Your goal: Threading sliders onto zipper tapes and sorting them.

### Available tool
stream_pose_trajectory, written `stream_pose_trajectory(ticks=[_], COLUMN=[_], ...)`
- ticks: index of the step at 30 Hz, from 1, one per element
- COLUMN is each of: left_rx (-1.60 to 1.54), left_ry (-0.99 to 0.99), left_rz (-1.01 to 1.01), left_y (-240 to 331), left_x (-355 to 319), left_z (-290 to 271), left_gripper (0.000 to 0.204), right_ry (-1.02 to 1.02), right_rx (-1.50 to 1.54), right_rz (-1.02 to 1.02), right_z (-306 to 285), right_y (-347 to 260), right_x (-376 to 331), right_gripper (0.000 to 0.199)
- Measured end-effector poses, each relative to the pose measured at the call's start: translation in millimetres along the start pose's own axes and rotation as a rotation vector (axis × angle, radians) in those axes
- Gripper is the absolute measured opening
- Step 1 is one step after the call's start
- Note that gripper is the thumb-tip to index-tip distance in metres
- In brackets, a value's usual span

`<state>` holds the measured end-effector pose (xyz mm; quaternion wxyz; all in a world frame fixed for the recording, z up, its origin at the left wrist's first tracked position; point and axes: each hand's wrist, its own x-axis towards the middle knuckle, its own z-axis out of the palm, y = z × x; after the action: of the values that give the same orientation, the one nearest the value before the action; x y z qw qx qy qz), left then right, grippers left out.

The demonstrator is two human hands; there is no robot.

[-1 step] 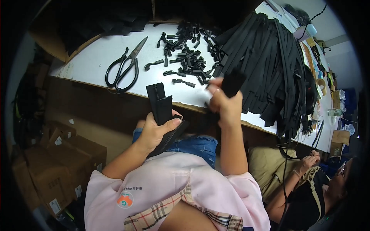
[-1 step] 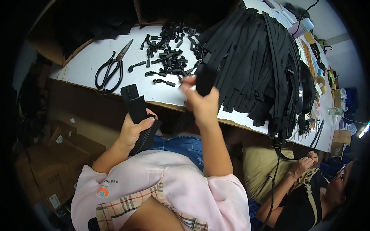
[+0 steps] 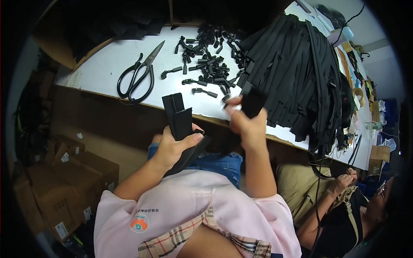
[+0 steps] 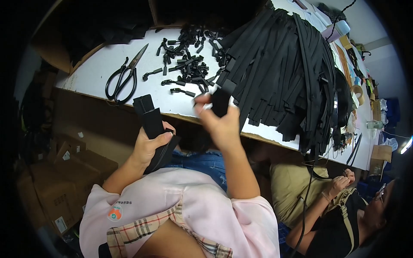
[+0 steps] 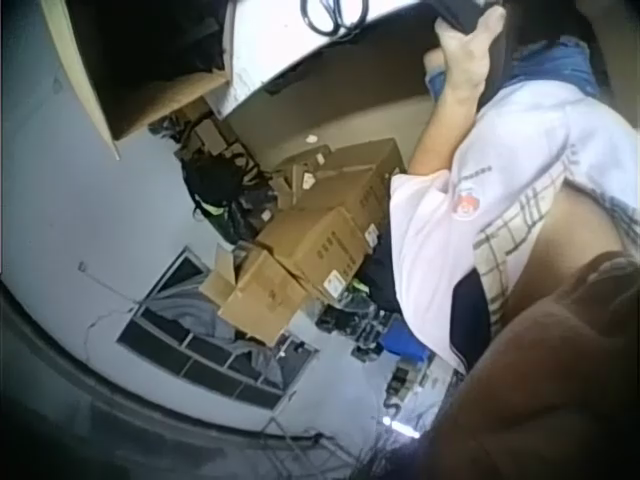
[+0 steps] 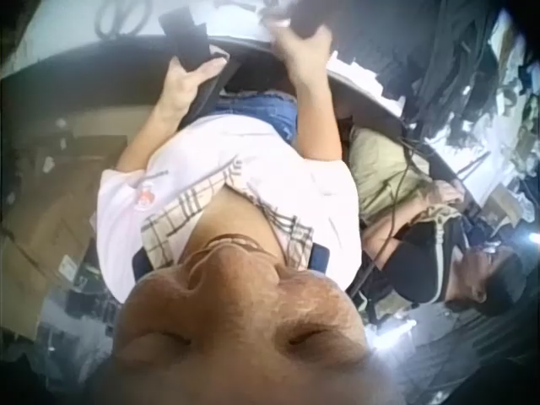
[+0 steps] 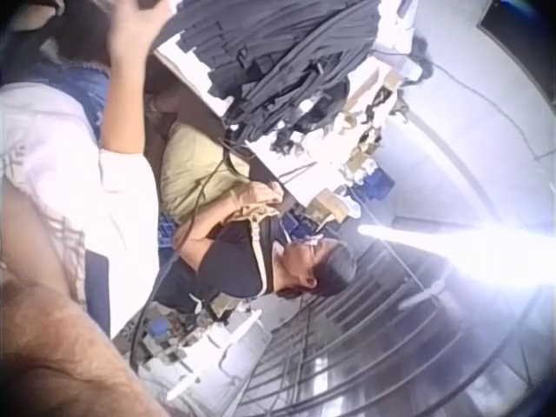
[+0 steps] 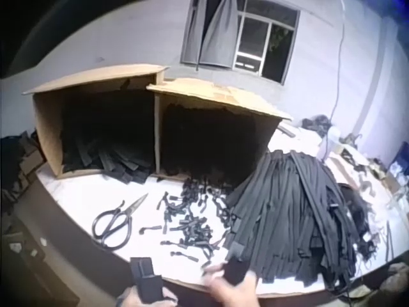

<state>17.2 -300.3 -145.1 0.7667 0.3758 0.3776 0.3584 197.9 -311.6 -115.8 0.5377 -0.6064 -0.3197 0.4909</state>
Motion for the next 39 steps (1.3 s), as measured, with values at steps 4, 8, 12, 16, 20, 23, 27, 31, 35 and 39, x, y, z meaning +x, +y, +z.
stream_pose_trajectory(ticks=[4, 8, 12, 16, 20, 23, 27, 31, 35, 39], left_rx=[0.083, 0.221, 0.310, 0.202, 0.188, 0.106, -0.028, 0.093, 0.276, 0.350], left_ry=[-0.102, -0.108, -0.077, -0.028, -0.023, -0.057, -0.128, -0.200, -0.262, -0.226], left_rz=[0.071, 0.209, 0.215, 0.229, 0.242, 0.122, -0.071, -0.052, 0.130, 0.133], left_y=[-1, 1, -7, -3, -1, 2, 11, 9, 4, 1], left_x=[1, 2, 0, -2, 2, 2, 7, 10, 11, 7], left_z=[9, 19, 16, 28, 27, 24, 21, 20, 19, 20], left_gripper=[0.014, 0.012, 0.010, 0.017, 0.024, 0.023, 0.022, 0.017, 0.016, 0.020], right_ry=[-0.259, -0.281, -0.301, -0.182, -0.100, -0.229, -0.348, -0.416, -0.411, -0.209], right_rx=[-0.073, -0.063, -0.270, -0.225, 0.069, 0.316, 0.613, 0.659, 0.658, 0.396], right_rz=[-0.256, -0.395, -0.626, -0.555, -0.142, 0.030, 0.312, 0.443, 0.430, 0.182], right_z=[-1, -7, -9, -3, 3, 3, -3, -10, -9, 5], right_y=[25, 26, 21, 30, 33, 29, 31, 29, 31, 38], right_x=[-26, -30, -27, -29, -49, -47, -43, -39, -39, -49], right_gripper=[0.022, 0.027, 0.028, 0.022, 0.014, 0.014, 0.009, 0.005, 0.004, 0.004])
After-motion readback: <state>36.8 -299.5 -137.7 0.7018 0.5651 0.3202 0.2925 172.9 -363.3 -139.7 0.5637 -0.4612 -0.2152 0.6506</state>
